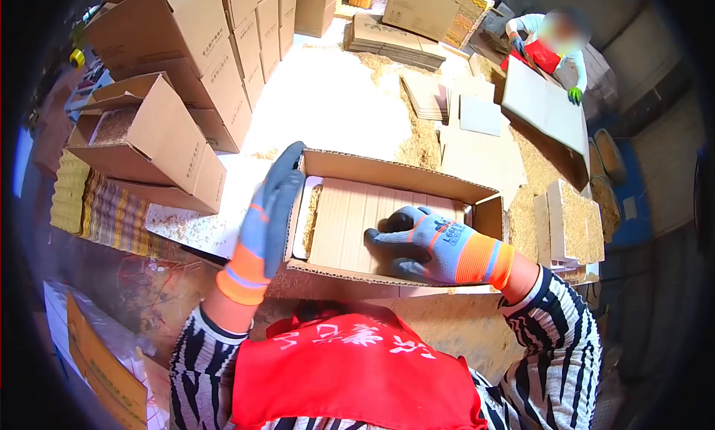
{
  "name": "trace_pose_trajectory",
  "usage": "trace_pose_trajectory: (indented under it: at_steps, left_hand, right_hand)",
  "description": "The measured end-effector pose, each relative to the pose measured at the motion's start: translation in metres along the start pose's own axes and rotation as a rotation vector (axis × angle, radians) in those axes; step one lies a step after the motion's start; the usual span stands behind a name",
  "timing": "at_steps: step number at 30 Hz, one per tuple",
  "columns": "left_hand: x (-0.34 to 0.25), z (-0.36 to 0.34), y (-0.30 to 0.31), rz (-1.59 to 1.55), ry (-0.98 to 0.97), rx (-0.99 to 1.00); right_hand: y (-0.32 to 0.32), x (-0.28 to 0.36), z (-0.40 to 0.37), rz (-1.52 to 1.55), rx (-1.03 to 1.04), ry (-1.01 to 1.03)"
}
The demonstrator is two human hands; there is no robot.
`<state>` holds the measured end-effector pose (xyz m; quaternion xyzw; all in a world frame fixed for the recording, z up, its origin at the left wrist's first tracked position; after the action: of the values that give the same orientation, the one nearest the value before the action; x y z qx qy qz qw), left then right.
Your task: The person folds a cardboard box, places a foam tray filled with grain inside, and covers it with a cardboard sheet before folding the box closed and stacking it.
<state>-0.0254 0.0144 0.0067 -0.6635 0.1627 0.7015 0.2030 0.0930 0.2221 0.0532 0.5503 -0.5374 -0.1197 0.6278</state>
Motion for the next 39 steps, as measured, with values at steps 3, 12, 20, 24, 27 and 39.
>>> trace_pose_trajectory:
  at_steps: [3,12,20,24,27,39]
  left_hand:
    - [0.006,-0.01,0.031,-0.397,0.207,0.107]
    - [0.038,0.003,-0.015,0.22,0.298,0.141]
    - [0.054,0.011,-0.016,0.319,0.384,0.153]
    - [0.057,-0.002,-0.025,-0.15,0.384,0.156]
    - [0.091,-0.013,-0.001,-0.297,0.424,-0.132]
    - [-0.002,-0.004,0.028,0.112,0.234,-0.126]
  right_hand:
    - [-0.023,0.002,0.002,0.033,-0.136,0.074]
    - [0.012,-0.063,-0.135,0.758,-1.213,-0.232]
    - [-0.055,-0.087,-0.083,0.876,-0.934,-0.372]
    - [-0.051,-0.096,-0.116,0.811,-0.934,-0.649]
    - [-0.086,-0.146,-0.132,0.96,-0.963,-0.332]
    - [-0.038,-0.06,-0.087,0.98,-1.092,-0.106]
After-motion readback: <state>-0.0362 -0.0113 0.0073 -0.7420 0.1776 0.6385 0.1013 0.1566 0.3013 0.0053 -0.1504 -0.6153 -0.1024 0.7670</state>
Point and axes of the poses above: each hand's wrist, its own z-axis towards the middle knuckle, its own y-axis out of the back of the hand, x = y × z, the point moved 3 cm from there along z, towards the middle knuckle, and after that the axes turned 9 degrees about y, right-handed, at the moved point
